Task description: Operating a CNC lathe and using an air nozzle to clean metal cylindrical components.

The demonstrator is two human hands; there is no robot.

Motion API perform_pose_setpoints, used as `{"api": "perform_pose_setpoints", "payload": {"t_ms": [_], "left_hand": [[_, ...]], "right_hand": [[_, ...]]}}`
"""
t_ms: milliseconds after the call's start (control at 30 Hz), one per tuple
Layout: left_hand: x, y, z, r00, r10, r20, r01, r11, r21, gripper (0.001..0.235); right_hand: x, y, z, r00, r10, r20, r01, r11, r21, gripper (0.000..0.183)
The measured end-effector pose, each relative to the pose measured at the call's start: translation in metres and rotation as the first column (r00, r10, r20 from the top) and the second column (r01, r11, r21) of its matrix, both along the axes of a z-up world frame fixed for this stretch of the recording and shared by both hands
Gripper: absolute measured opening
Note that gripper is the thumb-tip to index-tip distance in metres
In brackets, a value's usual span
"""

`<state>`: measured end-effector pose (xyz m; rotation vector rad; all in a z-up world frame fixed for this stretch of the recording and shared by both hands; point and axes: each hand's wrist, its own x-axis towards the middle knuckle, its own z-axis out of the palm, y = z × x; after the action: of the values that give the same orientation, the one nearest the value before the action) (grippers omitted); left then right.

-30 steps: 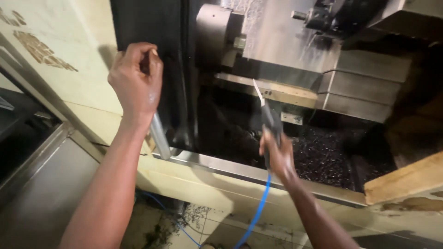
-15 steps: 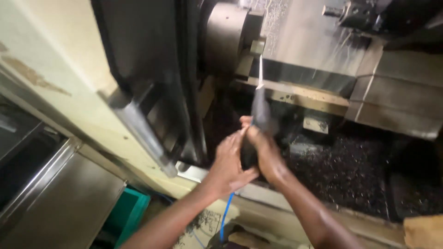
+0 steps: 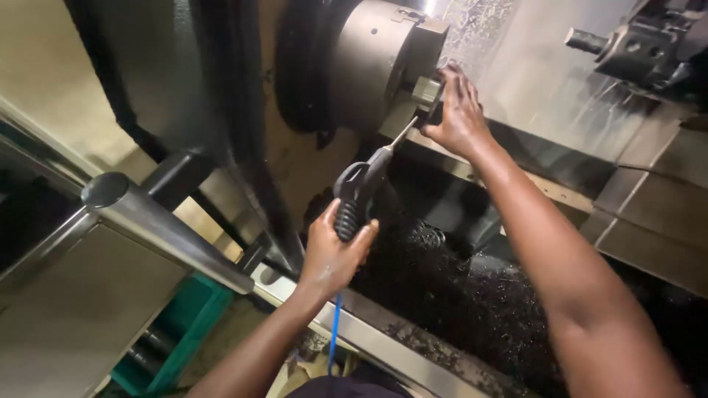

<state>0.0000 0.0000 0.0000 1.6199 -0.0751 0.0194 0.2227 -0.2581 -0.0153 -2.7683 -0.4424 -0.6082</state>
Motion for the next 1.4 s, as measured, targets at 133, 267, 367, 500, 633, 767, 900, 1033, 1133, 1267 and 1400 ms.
{"api": "perform_pose_setpoints", "payload": {"t_ms": [133,267,367,500,633,767,900,1033,1133,1267,1400], "left_hand": [[0.007,0.010,-0.001,0.999,0.051,-0.006,-0.051,0.997,0.051,0.019],[0.018,0.012,-0.008,0.999,0.044,-0.031,-0.042,0.998,0.042,0.020],[0.030,0.009,-0.004,0.999,0.047,-0.026,-0.045,0.994,0.096,0.022],[0.032,0.003,0.005,0.999,0.020,-0.037,-0.015,0.991,0.130,0.030],[0.023,0.002,-0.003,0.999,0.034,0.016,-0.035,0.993,0.117,0.033],[0.015,0.007,0.005,0.999,0.001,0.044,-0.007,0.991,0.134,0.034],[0.011,0.020,0.006,0.986,-0.015,0.165,-0.014,0.985,0.173,0.031],[0.013,0.034,0.005,0.999,-0.047,0.027,0.042,0.981,0.190,0.027],[0.008,0.039,0.000,0.997,-0.077,0.010,0.074,0.980,0.186,0.028],[0.003,0.038,-0.001,0.994,-0.092,0.056,0.079,0.975,0.209,0.030],[-0.003,0.041,0.004,0.993,-0.121,0.006,0.117,0.973,0.197,0.027]], "right_hand": [[0.052,-0.014,-0.032,0.992,0.047,-0.118,-0.022,0.979,0.205,0.125],[0.075,-0.028,-0.047,0.986,0.023,-0.163,0.006,0.984,0.177,0.148],[0.093,-0.040,-0.068,0.985,0.002,-0.172,0.019,0.992,0.125,0.147],[0.082,-0.034,-0.057,0.992,0.093,-0.090,-0.072,0.975,0.210,0.142],[0.060,-0.016,-0.038,0.909,0.412,-0.065,-0.227,0.618,0.753,0.083],[0.075,0.004,-0.051,0.995,0.088,0.052,-0.100,0.737,0.668,0.074],[0.079,0.018,-0.052,0.994,-0.057,0.098,-0.023,0.746,0.666,0.066],[0.092,0.021,-0.061,0.997,0.044,0.058,-0.072,0.558,0.827,0.068],[0.087,0.025,-0.061,0.993,0.109,0.043,-0.089,0.461,0.883,0.065],[0.088,0.019,-0.063,0.991,0.136,0.005,-0.060,0.397,0.916,0.068],[0.074,0.029,-0.044,0.984,0.175,0.019,-0.080,0.348,0.934,0.066]]}}
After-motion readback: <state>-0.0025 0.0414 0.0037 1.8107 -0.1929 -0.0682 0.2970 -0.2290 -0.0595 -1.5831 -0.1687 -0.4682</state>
